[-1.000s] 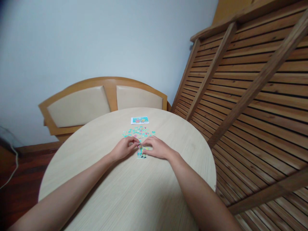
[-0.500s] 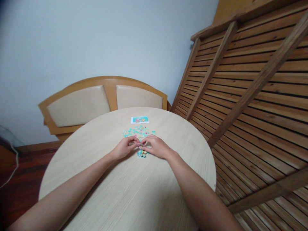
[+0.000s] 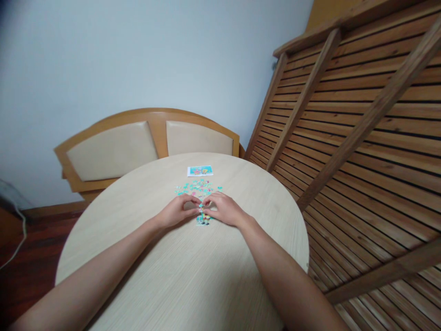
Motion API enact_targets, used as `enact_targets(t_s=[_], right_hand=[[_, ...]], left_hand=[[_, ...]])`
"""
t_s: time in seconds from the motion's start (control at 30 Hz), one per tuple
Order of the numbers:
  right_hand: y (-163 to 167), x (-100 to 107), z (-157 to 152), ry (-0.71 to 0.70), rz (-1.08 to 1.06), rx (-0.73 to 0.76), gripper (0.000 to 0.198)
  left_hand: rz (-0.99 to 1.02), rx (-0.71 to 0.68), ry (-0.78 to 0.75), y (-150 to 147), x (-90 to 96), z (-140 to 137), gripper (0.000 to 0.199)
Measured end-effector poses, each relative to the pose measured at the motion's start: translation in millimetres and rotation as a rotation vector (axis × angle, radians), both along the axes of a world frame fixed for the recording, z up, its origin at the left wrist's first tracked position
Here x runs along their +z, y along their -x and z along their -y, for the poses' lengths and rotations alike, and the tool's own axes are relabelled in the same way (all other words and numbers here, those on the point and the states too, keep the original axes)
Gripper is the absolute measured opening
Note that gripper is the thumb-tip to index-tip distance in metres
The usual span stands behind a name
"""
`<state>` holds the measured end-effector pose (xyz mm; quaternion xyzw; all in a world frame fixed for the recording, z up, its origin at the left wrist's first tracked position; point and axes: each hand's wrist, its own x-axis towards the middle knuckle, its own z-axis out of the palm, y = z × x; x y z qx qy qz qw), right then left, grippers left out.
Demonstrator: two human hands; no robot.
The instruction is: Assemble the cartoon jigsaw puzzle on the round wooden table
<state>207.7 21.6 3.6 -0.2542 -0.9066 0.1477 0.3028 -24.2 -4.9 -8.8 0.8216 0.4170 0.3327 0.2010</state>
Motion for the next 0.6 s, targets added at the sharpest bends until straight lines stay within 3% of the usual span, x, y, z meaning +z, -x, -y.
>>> enact_targets(t_s=[0.6], right_hand=[[1.0, -3.4, -1.4, -0.004, 0.012, 0.000, 0.013]], left_hand=[[-0.082, 0.040, -0.010, -1.6, 2.4, 3.4, 0.023]])
